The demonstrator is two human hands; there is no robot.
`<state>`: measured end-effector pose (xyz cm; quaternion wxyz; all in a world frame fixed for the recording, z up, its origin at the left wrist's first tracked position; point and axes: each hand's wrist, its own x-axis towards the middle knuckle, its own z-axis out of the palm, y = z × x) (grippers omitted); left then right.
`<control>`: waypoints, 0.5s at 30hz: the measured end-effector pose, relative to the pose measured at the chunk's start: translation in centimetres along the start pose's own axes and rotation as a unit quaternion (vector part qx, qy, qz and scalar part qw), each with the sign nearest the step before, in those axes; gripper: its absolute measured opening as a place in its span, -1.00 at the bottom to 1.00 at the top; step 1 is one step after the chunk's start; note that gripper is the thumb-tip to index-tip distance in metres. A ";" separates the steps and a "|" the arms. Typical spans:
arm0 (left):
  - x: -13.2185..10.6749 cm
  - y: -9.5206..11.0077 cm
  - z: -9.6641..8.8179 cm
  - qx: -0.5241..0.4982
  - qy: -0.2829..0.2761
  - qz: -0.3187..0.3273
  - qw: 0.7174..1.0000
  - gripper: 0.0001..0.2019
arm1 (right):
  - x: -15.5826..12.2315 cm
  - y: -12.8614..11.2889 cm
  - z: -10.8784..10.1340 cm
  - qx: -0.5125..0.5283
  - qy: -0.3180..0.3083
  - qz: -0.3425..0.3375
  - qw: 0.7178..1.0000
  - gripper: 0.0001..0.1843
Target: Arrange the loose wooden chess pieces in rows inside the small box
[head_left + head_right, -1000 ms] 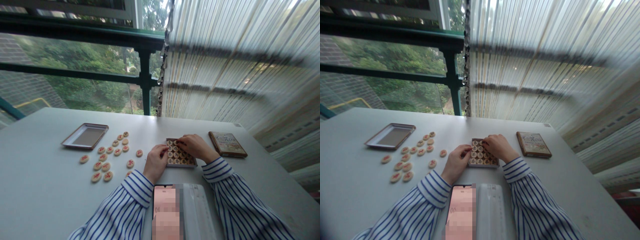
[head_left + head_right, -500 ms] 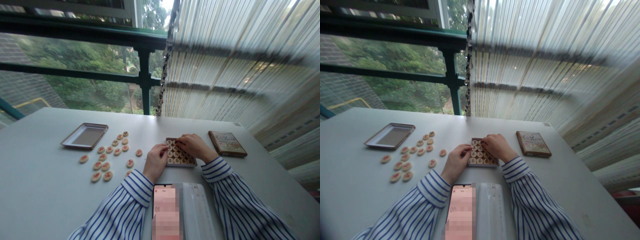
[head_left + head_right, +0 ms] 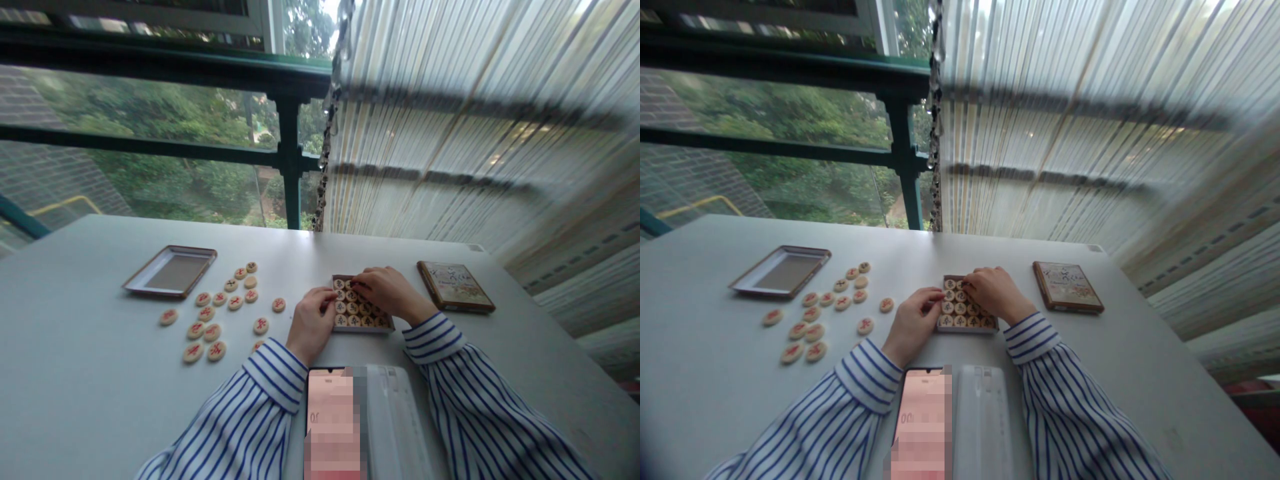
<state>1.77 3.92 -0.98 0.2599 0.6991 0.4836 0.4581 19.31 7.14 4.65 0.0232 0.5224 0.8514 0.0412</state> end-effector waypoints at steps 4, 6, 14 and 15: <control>-0.1 -0.1 0.0 -0.002 0.001 0.003 1.000 -0.80 | 0.0 -0.1 -0.1 -0.001 -0.002 -0.001 1.000 -0.64; -0.1 -0.1 0.1 -0.003 0.002 0.003 1.000 -0.81 | -0.1 -0.1 -0.2 -0.001 -0.004 0.001 1.000 -0.63; -0.1 0.0 0.0 -0.009 0.004 0.007 1.000 -0.81 | -0.1 -0.1 -0.5 -0.008 -0.013 0.004 1.000 -0.62; -0.1 0.0 0.0 -0.008 0.003 0.007 1.000 -0.81 | -0.1 -0.1 -0.4 -0.007 -0.011 0.002 1.000 -0.63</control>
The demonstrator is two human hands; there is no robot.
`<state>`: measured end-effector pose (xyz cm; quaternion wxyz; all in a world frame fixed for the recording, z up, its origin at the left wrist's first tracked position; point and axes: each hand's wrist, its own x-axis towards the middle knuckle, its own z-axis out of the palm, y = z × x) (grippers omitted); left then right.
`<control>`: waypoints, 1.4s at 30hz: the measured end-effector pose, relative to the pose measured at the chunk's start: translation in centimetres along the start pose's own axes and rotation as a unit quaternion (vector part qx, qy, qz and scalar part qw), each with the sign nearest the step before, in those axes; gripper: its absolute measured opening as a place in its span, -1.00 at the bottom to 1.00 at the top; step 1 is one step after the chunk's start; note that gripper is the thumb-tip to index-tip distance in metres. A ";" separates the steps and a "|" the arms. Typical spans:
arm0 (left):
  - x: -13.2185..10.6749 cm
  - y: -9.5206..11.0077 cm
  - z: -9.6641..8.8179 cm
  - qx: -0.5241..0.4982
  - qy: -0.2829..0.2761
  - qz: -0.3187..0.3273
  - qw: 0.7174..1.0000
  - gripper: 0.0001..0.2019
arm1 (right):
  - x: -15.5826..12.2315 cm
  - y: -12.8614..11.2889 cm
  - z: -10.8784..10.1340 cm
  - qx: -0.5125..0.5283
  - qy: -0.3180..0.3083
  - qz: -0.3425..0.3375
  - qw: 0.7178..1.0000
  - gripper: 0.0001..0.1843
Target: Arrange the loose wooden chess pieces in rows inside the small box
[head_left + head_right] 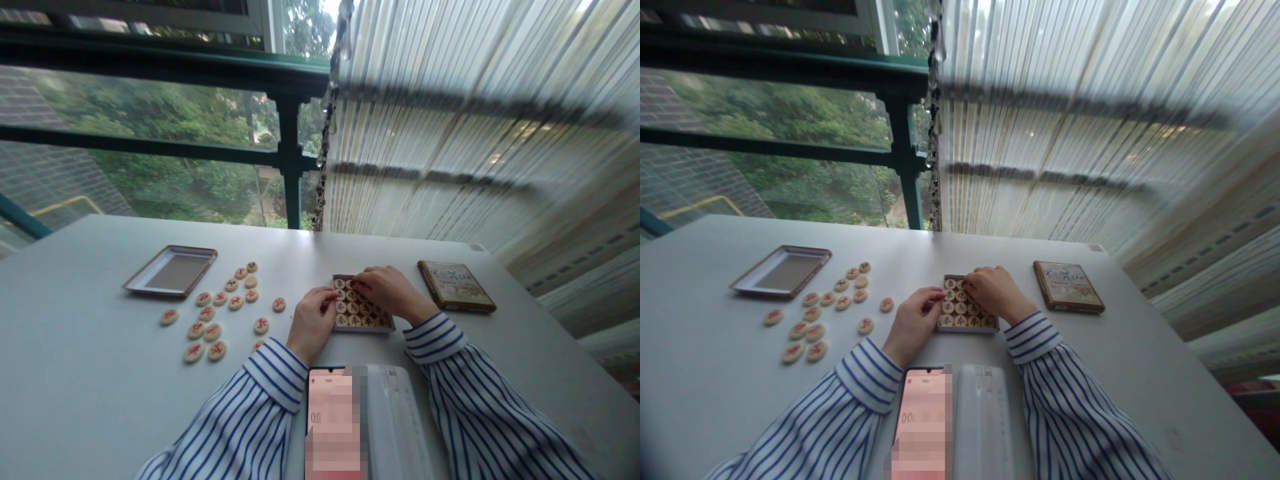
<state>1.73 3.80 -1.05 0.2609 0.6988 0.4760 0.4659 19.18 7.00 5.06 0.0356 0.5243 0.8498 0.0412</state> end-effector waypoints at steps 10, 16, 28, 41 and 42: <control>0.0 0.0 0.1 0.002 -0.007 -0.012 1.000 -0.80 | 0.1 -0.1 0.1 -0.001 0.002 0.000 1.000 -0.65; 0.0 0.2 0.0 0.001 -0.003 -0.007 1.000 -0.80 | 0.1 -0.2 0.0 0.000 -0.005 0.003 1.000 -0.65; 0.1 0.0 0.0 0.003 -0.003 -0.007 1.000 -0.80 | 0.1 -0.2 0.0 0.006 -0.005 0.003 1.000 -0.64; 0.1 0.3 -0.1 0.006 -0.001 -0.009 1.000 -0.80 | 0.0 -0.1 -0.1 -0.003 -0.008 0.006 1.000 -0.64; 0.1 0.3 -0.1 0.005 -0.001 -0.010 1.000 -0.80 | 0.0 -0.1 0.0 -0.003 -0.008 0.006 1.000 -0.65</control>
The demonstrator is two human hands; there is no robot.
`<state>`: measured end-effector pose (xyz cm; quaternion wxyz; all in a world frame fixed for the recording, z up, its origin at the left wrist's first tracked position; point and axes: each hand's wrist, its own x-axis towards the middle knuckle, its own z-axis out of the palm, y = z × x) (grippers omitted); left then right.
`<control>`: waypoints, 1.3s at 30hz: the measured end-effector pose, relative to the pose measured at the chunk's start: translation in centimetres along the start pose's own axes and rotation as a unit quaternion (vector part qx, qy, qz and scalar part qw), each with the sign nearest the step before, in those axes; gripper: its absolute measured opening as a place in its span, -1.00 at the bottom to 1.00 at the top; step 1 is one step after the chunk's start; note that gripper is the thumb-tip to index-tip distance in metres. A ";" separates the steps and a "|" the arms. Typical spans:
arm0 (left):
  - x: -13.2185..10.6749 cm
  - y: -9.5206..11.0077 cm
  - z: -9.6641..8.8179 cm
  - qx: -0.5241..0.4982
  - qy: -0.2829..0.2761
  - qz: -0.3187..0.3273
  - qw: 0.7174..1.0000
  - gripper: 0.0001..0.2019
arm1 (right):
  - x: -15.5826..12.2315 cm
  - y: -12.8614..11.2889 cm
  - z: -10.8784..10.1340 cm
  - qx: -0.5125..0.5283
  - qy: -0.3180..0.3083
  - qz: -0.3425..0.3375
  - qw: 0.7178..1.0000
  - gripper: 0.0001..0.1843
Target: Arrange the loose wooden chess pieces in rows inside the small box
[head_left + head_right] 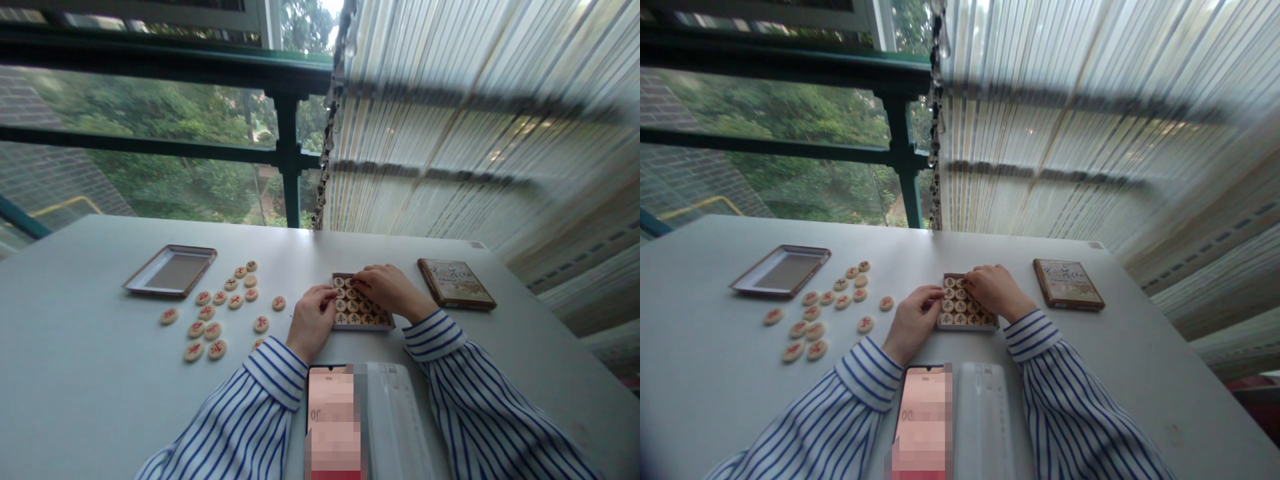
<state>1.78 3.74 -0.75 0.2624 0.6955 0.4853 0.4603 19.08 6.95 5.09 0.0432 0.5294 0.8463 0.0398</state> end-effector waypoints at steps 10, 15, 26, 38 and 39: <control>0.0 -0.1 0.1 -0.001 -0.006 -0.004 1.000 -0.81 | 0.1 0.2 0.3 0.006 0.006 0.001 1.000 -0.63; -0.1 0.0 0.1 -0.012 0.001 0.001 1.000 -0.81 | -0.2 0.7 -0.3 0.011 0.045 0.018 0.999 -0.64; 0.1 0.3 -0.4 -0.011 0.089 -0.015 0.996 -0.79 | -0.9 0.3 -1.8 0.034 0.199 0.061 0.977 -0.72; 0.9 0.8 -3.2 -0.053 0.123 -0.068 0.989 -0.71 | -1.4 -0.4 -3.1 0.038 0.216 0.048 0.975 -0.75; 1.3 1.0 -4.0 -0.059 0.117 -0.071 0.989 -0.70 | -1.5 -0.5 -3.2 0.040 0.214 0.047 0.975 -0.74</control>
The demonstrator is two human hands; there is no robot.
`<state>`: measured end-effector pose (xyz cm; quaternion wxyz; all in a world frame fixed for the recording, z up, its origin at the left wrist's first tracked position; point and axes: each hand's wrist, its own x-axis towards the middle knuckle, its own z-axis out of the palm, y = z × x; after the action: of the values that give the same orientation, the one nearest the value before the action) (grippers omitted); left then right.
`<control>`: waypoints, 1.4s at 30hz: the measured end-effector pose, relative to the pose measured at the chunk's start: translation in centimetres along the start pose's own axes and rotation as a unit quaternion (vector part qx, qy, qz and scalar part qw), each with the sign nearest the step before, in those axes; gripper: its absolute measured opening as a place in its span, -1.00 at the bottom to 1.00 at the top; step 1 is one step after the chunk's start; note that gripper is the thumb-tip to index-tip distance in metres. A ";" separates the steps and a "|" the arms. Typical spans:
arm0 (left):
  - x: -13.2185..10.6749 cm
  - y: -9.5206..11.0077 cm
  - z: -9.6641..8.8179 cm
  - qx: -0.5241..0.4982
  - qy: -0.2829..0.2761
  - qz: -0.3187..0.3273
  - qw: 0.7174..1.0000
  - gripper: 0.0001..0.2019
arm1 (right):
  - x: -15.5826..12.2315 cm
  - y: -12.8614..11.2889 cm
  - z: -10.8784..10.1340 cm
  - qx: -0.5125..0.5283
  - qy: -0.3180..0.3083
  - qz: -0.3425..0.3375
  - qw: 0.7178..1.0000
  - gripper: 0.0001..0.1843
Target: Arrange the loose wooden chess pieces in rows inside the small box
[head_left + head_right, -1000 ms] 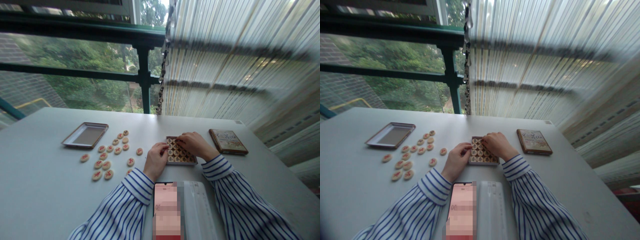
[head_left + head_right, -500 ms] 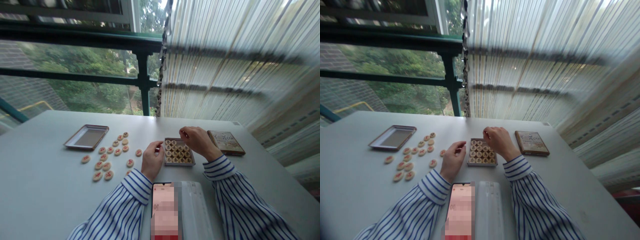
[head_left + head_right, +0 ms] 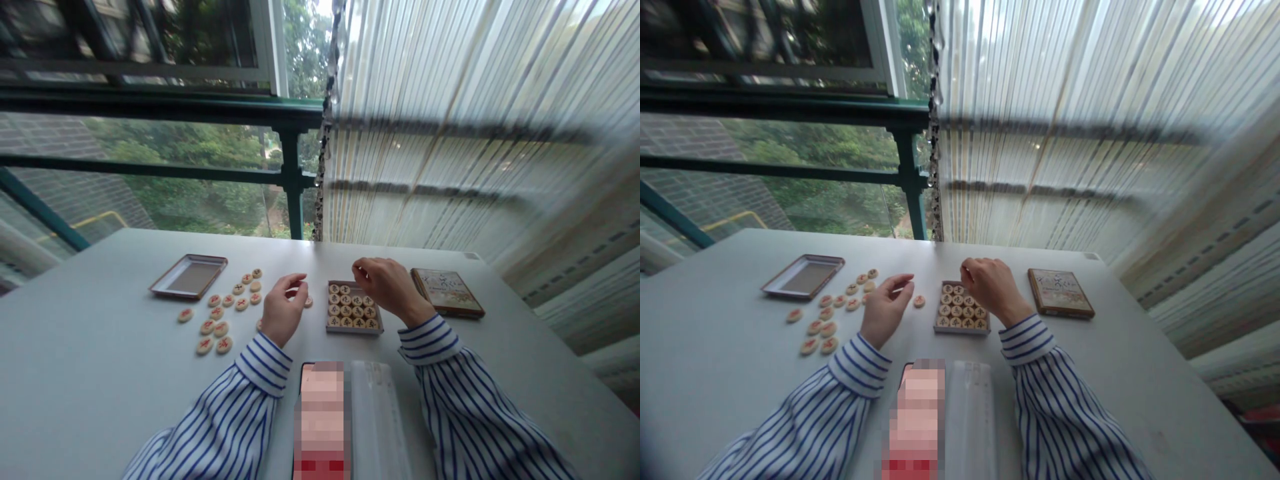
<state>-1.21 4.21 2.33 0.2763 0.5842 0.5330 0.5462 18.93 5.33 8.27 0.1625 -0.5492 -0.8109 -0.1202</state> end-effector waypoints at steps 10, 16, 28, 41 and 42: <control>6.7 2.5 -8.1 0.090 -0.070 0.049 0.992 -0.63 | -0.1 -0.6 0.3 0.011 0.000 -0.025 1.000 -0.76; 8.4 1.0 -10.9 0.265 -0.114 0.051 0.956 -0.65 | -0.1 -1.0 0.7 0.057 -0.008 -0.022 0.998 -0.74; 9.5 -2.9 -13.9 0.447 -0.227 -0.057 0.863 -0.71 | 2.1 -4.8 2.0 0.127 -0.052 -0.074 0.988 -0.75; 9.0 -4.0 -12.9 0.429 -0.258 -0.069 0.863 -0.88 | 6.2 -10.0 3.8 0.137 -0.100 -0.130 0.977 -0.76; 8.9 -4.0 -12.8 0.431 -0.258 -0.070 0.862 -0.89 | 6.1 -10.1 3.9 0.136 -0.102 -0.129 0.977 -0.75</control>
<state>-15.92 10.27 4.98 0.1619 0.7257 0.6648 0.0711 6.96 8.32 6.95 0.1351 -0.4223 -0.8959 0.0283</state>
